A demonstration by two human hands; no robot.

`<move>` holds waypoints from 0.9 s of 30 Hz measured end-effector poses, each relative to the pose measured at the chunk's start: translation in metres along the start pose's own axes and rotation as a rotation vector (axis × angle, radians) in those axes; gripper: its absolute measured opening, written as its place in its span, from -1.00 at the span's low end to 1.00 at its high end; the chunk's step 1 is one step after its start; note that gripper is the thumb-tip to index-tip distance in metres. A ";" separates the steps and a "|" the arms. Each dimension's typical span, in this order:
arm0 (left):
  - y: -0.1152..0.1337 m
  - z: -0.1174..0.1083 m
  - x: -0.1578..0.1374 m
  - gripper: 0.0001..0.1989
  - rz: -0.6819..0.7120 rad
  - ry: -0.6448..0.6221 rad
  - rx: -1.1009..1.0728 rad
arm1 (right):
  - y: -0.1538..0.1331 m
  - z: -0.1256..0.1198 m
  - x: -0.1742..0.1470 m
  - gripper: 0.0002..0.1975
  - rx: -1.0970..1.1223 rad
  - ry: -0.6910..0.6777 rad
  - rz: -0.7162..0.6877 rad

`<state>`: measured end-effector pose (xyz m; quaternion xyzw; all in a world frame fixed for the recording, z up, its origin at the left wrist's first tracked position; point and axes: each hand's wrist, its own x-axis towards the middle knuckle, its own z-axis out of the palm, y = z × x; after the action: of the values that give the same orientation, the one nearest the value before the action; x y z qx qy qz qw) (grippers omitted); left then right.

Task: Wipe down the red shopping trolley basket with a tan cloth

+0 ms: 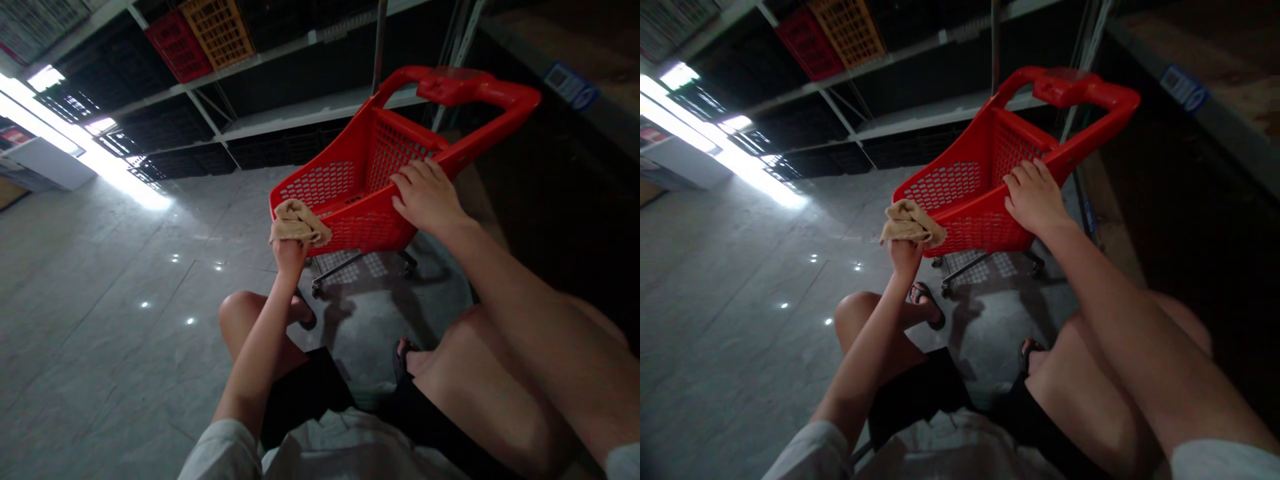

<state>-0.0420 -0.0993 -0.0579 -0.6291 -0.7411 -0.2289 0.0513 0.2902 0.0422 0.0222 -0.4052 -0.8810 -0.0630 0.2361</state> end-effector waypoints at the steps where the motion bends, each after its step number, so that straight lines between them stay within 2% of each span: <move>1: 0.003 0.001 -0.002 -0.59 0.024 -0.047 0.069 | 0.000 0.002 -0.001 -0.48 0.004 -0.001 0.004; 4: 0.015 0.012 -0.017 -0.73 0.122 -0.260 0.257 | -0.001 0.007 -0.003 -0.43 0.019 0.003 0.003; 7: 0.019 0.016 -0.029 -0.87 0.203 -0.363 0.279 | -0.002 0.016 -0.003 -0.41 0.057 0.031 0.007; 9: 0.018 0.005 -0.025 -0.91 0.229 -0.346 0.294 | -0.007 0.024 -0.003 -0.38 0.097 0.043 0.009; 10: 0.018 -0.004 -0.018 -0.92 0.231 -0.295 0.297 | -0.011 0.028 -0.003 -0.35 0.124 0.037 0.000; 14: 0.025 -0.036 0.015 -0.89 0.204 0.007 0.273 | -0.041 0.042 -0.004 -0.28 0.258 -0.045 -0.092; 16: 0.028 -0.037 0.017 -0.89 0.233 -0.005 0.290 | -0.063 0.047 -0.009 -0.32 0.324 -0.064 -0.125; 18: 0.027 -0.028 0.008 -0.88 0.308 -0.146 0.332 | -0.087 0.053 -0.018 -0.41 0.404 -0.065 -0.123; 20: 0.022 -0.017 -0.006 -0.89 0.381 -0.286 0.359 | -0.112 0.062 -0.031 -0.50 0.508 -0.049 -0.026; 21: 0.020 -0.013 -0.012 -0.89 0.401 -0.324 0.359 | -0.124 0.069 -0.038 -0.55 0.578 -0.032 0.079; 24: 0.015 -0.009 -0.014 -0.85 0.408 -0.297 0.284 | -0.154 0.089 -0.053 -0.68 0.919 -0.002 0.511; 25: 0.015 -0.010 -0.011 -0.84 0.415 -0.270 0.238 | -0.161 0.095 -0.054 -0.74 1.050 -0.014 0.617; 27: 0.018 -0.014 0.000 -0.84 0.466 -0.239 0.133 | -0.167 0.102 -0.050 -0.80 1.348 -0.073 0.728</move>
<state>-0.0278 -0.1033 -0.0405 -0.8006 -0.5904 -0.0859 0.0559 0.1571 -0.0722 -0.0775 -0.4402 -0.5471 0.5830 0.4087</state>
